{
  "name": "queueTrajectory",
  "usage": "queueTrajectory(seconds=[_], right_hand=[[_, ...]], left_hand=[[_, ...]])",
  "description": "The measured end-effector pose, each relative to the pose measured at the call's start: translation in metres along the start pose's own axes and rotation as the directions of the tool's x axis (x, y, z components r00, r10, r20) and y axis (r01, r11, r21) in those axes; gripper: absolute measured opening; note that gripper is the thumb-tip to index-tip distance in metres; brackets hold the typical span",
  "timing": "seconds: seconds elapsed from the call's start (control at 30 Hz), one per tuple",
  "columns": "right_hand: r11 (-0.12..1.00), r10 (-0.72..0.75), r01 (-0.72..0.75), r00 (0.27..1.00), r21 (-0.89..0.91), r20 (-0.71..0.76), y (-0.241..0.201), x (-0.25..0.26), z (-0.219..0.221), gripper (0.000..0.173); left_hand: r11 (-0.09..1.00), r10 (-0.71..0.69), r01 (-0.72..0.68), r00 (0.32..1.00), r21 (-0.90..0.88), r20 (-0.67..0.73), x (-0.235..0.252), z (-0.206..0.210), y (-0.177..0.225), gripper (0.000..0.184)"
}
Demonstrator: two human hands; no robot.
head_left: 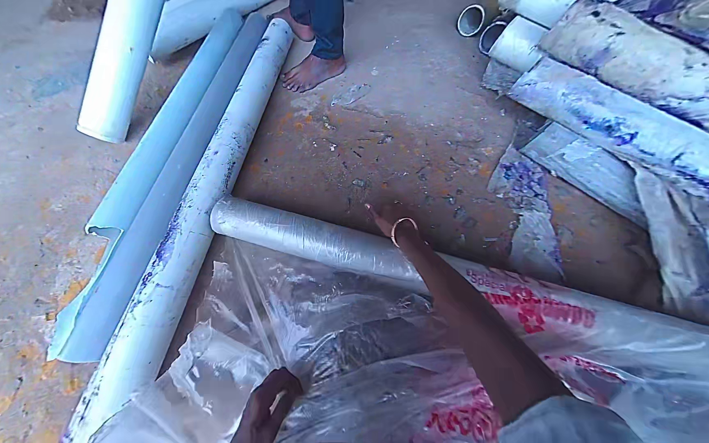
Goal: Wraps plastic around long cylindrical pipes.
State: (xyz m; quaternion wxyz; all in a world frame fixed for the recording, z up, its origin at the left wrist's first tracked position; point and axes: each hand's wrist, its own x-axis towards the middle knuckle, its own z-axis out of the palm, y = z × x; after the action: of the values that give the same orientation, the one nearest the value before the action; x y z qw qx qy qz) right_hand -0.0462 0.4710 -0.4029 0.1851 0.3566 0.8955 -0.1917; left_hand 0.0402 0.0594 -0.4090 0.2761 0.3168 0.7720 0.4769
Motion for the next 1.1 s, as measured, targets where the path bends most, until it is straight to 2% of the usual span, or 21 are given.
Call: queueTrajectory(seconds=[0.03,0.07,0.1,0.13,0.17,0.2,0.23,0.27,0.3,0.33,0.4,0.5,0.53,0.6,0.63,0.7,0.73,0.8,0.9,1.0,1.1], right_hand=[[0.992,-0.067,0.070,0.997,0.109,-0.032,0.016,0.001,-0.002,0.065],[0.950,-0.140,0.175,0.979,0.259,-0.150,0.031,-0.005,0.000,0.058],[0.879,-0.184,0.289,0.939,0.379,-0.290,0.044,-0.017,-0.002,0.051],[0.827,-0.209,0.385,0.887,0.410,-0.411,0.056,-0.034,-0.012,0.045],[0.808,-0.233,0.450,0.837,0.381,-0.495,0.070,-0.056,-0.027,0.040],[0.806,-0.252,0.482,0.805,0.344,-0.538,0.090,-0.082,-0.039,0.037],[0.812,-0.257,0.488,0.792,0.320,-0.554,0.114,-0.112,-0.044,0.035],[0.819,-0.241,0.469,0.804,0.331,-0.544,0.137,-0.139,-0.048,0.033],[0.821,-0.221,0.446,0.824,0.356,-0.522,0.160,-0.166,-0.048,0.034],[0.826,-0.205,0.421,0.844,0.375,-0.496,0.181,-0.191,-0.046,0.037],[0.858,-0.202,0.370,0.881,0.357,-0.428,0.219,-0.231,-0.031,0.056],[0.927,-0.175,0.246,0.951,0.282,-0.254,0.253,-0.280,0.006,0.093],[0.945,-0.140,0.191,0.969,0.266,-0.202,0.256,-0.293,0.018,0.104],[0.968,-0.066,0.088,0.993,0.236,-0.099,0.251,-0.309,0.040,0.119],[0.976,-0.057,0.079,0.992,0.202,-0.115,0.248,-0.310,0.054,0.117],[0.991,-0.029,0.063,0.965,0.120,-0.262,0.237,-0.304,0.091,0.099],[0.996,-0.020,0.055,0.907,0.071,-0.421,0.231,-0.298,0.114,0.086],[1.000,0.011,-0.020,0.715,-0.005,-0.699,0.218,-0.279,0.147,0.053],[0.987,0.138,-0.140,0.520,0.075,-0.843,0.204,-0.253,0.149,0.024],[0.978,0.186,-0.173,0.479,0.115,-0.858,0.204,-0.245,0.140,0.019],[0.969,0.233,-0.191,0.521,0.154,-0.821,0.201,-0.256,0.149,0.018]], left_hand=[[0.954,-0.184,0.185,0.983,-0.237,0.027,-0.003,-0.010,0.001,0.033],[0.826,-0.360,0.343,0.932,-0.448,0.050,-0.004,-0.024,0.003,0.046],[0.666,-0.505,0.421,0.862,-0.615,0.043,0.001,-0.041,0.007,0.060],[0.555,-0.617,0.415,0.787,-0.721,-0.023,0.011,-0.060,0.016,0.066],[0.552,-0.655,0.350,0.744,-0.757,-0.134,0.024,-0.080,0.026,0.064],[0.655,-0.599,0.282,0.759,-0.701,-0.255,0.034,-0.100,0.032,0.057],[0.806,-0.463,0.223,0.816,-0.549,-0.348,0.040,-0.120,0.032,0.047],[0.933,-0.227,0.097,0.907,-0.347,-0.356,0.049,-0.142,0.026,0.039],[0.987,0.080,-0.111,0.968,-0.118,-0.236,0.065,-0.165,0.015,0.037],[0.932,0.351,-0.347,0.936,0.102,-0.024,0.093,-0.179,0.016,0.046],[0.839,0.425,-0.397,0.905,0.371,0.009,0.136,-0.115,0.091,0.052],[0.752,0.452,-0.541,0.839,0.377,0.302,0.183,0.034,0.170,0.048],[0.760,0.353,-0.532,0.820,0.373,0.450,0.191,0.084,0.183,0.049],[0.738,0.000,-0.444,0.753,0.508,0.658,0.199,0.178,0.199,0.056],[0.712,-0.117,-0.419,0.721,0.564,0.683,0.200,0.217,0.198,0.059],[0.671,-0.211,-0.374,0.732,0.640,0.648,0.196,0.271,0.193,0.062],[0.659,-0.214,-0.350,0.762,0.666,0.611,0.193,0.286,0.192,0.062],[0.629,-0.208,-0.305,0.820,0.715,0.533,0.192,0.303,0.195,0.062],[0.608,-0.237,-0.279,0.830,0.744,0.505,0.202,0.312,0.200,0.067],[0.576,-0.281,-0.253,0.832,0.777,0.479,0.218,0.323,0.200,0.070],[0.624,-0.309,-0.208,0.820,0.753,0.482,0.243,0.327,0.201,0.077]])
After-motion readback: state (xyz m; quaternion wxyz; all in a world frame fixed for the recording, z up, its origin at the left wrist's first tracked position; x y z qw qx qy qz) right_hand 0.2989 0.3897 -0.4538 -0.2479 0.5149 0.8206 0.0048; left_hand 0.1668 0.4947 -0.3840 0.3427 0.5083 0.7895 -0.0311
